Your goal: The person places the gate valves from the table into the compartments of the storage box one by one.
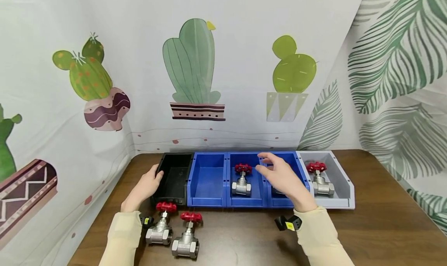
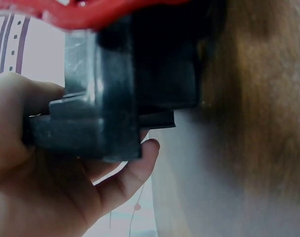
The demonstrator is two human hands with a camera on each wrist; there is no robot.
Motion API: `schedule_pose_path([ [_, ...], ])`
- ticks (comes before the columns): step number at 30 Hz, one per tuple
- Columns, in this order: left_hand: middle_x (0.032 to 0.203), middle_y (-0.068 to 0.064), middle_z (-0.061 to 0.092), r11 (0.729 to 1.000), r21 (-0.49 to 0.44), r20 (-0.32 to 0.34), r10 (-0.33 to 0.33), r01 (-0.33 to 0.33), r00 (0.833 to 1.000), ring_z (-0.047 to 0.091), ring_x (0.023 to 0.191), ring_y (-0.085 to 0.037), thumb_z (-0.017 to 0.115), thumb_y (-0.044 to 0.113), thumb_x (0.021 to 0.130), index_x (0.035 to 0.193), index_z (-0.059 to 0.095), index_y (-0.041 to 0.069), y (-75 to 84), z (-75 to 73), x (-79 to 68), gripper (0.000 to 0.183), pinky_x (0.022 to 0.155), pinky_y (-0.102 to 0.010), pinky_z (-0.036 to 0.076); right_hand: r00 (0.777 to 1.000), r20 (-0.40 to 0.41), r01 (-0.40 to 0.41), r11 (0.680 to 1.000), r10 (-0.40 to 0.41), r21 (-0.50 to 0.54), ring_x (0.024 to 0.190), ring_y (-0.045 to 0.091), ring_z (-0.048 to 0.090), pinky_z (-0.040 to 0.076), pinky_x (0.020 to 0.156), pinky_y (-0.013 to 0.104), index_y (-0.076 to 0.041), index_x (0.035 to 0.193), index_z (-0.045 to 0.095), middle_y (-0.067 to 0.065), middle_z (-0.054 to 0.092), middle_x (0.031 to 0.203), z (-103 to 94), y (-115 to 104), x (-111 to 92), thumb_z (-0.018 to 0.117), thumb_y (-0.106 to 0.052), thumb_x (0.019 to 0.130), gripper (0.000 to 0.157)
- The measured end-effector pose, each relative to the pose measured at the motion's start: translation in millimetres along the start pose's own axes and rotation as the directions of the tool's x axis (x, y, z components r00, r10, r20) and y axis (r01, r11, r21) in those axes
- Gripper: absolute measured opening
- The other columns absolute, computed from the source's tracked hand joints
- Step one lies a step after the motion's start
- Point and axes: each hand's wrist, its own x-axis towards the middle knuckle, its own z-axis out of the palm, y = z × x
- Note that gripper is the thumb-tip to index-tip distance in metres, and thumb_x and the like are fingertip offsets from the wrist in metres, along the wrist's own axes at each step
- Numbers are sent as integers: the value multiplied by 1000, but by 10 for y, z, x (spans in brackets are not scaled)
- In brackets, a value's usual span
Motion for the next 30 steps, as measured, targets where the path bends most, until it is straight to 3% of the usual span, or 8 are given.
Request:
schedule_pose_path([
  [9, 131, -33, 52, 1000, -13, -32, 3, -3, 999, 52, 118, -45, 43, 17, 105, 143, 35, -6, -34, 8, 10, 45, 96, -57, 40, 997, -54, 60, 998, -61, -24, 113, 39, 58, 45, 90, 52, 0, 139, 48, 26, 56, 128, -426, 197, -37, 56, -23, 101, 45],
  [14, 131, -32, 52, 1000, -21, -19, -4, 3, 1000, 52, 119, -45, 42, 18, 105, 143, 35, -5, -34, 17, 11, 45, 96, -57, 40, 996, -88, 18, 999, -22, -43, 120, 44, 51, 42, 94, 58, 1, 141, 44, 30, 52, 132, -633, 357, -58, 52, -28, 103, 49],
  [21, 127, -33, 55, 1000, -26, -25, -7, 6, 1000, 55, 114, -43, 42, 17, 105, 142, 36, -5, -22, 10, 6, 43, 93, -56, 42, 987, -158, -33, 991, 12, -131, 114, 45, 54, 49, 82, 49, 4, 140, 43, 32, 54, 128, -870, 535, -115, 49, -32, 103, 52],
  [30, 129, -33, 53, 1000, -24, -21, -5, 4, 1000, 54, 117, -44, 42, 16, 105, 143, 35, -6, -10, 23, 9, 44, 94, -56, 41, 972, -234, -110, 929, 26, -354, 110, 56, 49, 41, 83, 63, 6, 137, 44, 39, 51, 124, -1084, 799, -163, 47, -35, 101, 54],
])
